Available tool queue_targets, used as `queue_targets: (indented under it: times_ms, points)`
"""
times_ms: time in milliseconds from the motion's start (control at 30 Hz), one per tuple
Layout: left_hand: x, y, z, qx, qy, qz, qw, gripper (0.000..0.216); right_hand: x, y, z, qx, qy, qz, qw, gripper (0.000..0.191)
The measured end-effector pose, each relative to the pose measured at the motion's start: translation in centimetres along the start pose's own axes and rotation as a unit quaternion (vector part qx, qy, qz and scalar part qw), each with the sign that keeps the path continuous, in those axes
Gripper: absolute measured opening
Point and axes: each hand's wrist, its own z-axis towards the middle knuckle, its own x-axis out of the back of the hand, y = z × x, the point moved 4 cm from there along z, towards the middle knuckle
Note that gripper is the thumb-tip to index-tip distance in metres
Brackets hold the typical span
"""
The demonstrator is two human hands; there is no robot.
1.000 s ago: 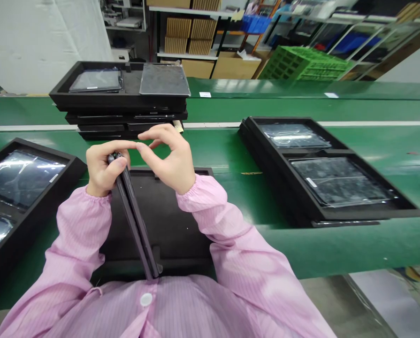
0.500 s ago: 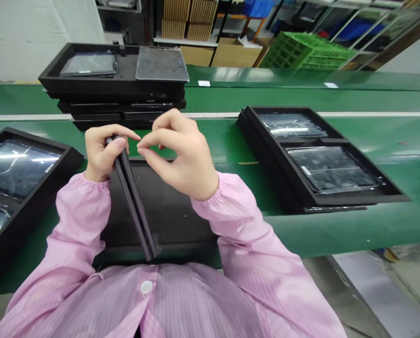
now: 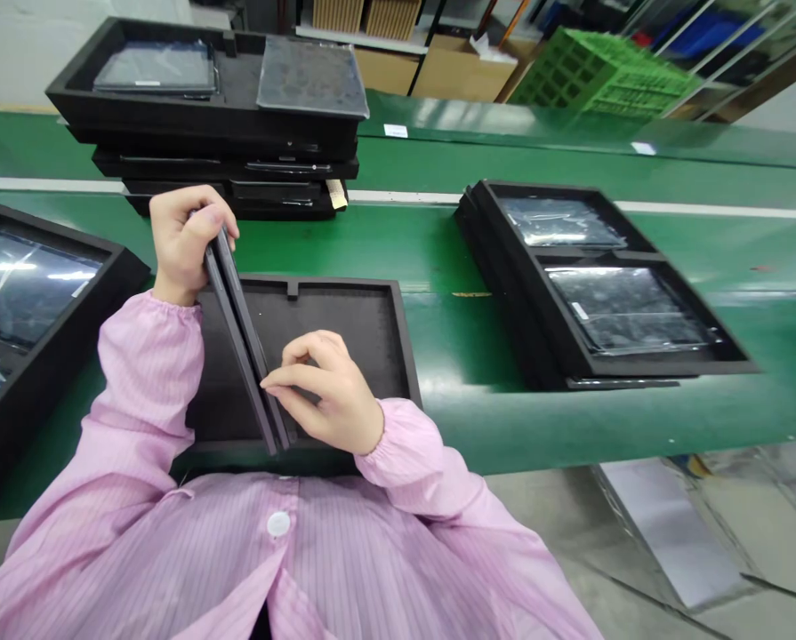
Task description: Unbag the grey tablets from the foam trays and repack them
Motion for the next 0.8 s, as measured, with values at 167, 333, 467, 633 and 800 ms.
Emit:
queue_targets:
  times_ms: [167, 333, 467, 633, 800]
  points:
    - [-0.12, 0.26, 0.05, 0.005, 0.006, -0.013, 1.000, 0.043, 0.11, -0.53, -0.34, 0.021, 0.042, -0.088, 0.995, 0.010]
    - [-0.13, -0.06, -0.06, 0.034, 0.003, 0.019, 0.999, 0.048, 0.08, -0.82, -0.55, 0.025, 0.061, -0.113, 0.991, 0.013]
    - [-0.19, -0.14, -0.02, 0.035, 0.003, 0.023, 0.999, 0.051, -0.09, -0.71, -0.61, 0.015, 0.070, -0.092, 0.993, 0.012]
    - [-0.27, -0.21, 0.09, 0.031, 0.006, 0.012, 0.999, 0.052, -0.16, -0.35, -0.66, -0.007, 0.071, -0.061, 0.996, 0.010]
    - [-0.30, -0.41, 0.19, -0.002, 0.011, -0.010, 1.000, 0.045, -0.12, -0.09, -0.70, -0.028, 0.062, -0.030, 0.997, 0.009]
